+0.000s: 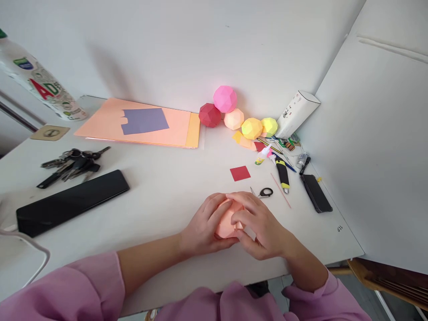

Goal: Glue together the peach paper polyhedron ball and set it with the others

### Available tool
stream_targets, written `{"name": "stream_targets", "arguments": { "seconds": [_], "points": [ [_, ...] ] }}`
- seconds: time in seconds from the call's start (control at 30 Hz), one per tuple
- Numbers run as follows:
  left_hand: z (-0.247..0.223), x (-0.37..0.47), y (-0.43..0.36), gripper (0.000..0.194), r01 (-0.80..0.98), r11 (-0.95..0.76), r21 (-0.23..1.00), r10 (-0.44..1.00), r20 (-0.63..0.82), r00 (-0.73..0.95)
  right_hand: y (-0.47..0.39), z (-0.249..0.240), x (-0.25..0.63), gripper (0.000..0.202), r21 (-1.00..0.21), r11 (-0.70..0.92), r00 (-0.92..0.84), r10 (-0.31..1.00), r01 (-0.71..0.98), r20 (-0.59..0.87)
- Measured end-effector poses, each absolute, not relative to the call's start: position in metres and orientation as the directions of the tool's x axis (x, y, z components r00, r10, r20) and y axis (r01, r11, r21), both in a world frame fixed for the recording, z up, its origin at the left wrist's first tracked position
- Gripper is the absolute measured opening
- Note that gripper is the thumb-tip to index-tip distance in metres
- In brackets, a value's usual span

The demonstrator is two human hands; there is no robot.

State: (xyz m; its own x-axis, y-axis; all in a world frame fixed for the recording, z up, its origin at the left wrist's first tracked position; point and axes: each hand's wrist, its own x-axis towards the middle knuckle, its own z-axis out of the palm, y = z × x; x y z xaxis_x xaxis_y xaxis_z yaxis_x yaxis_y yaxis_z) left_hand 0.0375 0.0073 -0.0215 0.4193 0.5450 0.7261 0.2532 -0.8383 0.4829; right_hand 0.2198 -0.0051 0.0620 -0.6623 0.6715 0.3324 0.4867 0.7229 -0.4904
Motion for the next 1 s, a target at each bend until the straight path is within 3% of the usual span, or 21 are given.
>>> {"name": "stream_targets", "arguments": {
  "seconds": [0.27,0.43,0.57,0.73,1.0],
  "points": [
    [-0.024,0.034,0.01,0.09,0.208,-0.839,0.503,0.537,0.702,0.468,0.011,0.088,0.231,0.015,-0.635,0.613,-0.77,0.637,0.471,0.043],
    [-0.023,0.029,0.013,0.095,0.134,-0.769,0.625,0.587,0.606,0.537,0.021,0.092,0.236,0.015,-0.605,0.625,-0.789,0.614,0.494,-0.01],
    [-0.026,0.026,0.019,0.097,0.009,-0.697,0.717,0.584,0.561,0.586,0.031,0.087,0.243,0.011,-0.682,0.563,-0.805,0.59,0.467,-0.064],
    [-0.03,0.025,0.022,0.101,-0.045,-0.638,0.768,0.593,0.528,0.608,0.036,0.079,0.248,0.014,-0.772,0.462,-0.784,0.616,0.437,-0.076],
    [-0.031,0.025,0.02,0.099,-0.04,-0.629,0.777,0.591,0.51,0.625,0.031,0.068,0.247,0.011,-0.796,0.48,-0.782,0.623,0.369,0.013]
  ]
}}
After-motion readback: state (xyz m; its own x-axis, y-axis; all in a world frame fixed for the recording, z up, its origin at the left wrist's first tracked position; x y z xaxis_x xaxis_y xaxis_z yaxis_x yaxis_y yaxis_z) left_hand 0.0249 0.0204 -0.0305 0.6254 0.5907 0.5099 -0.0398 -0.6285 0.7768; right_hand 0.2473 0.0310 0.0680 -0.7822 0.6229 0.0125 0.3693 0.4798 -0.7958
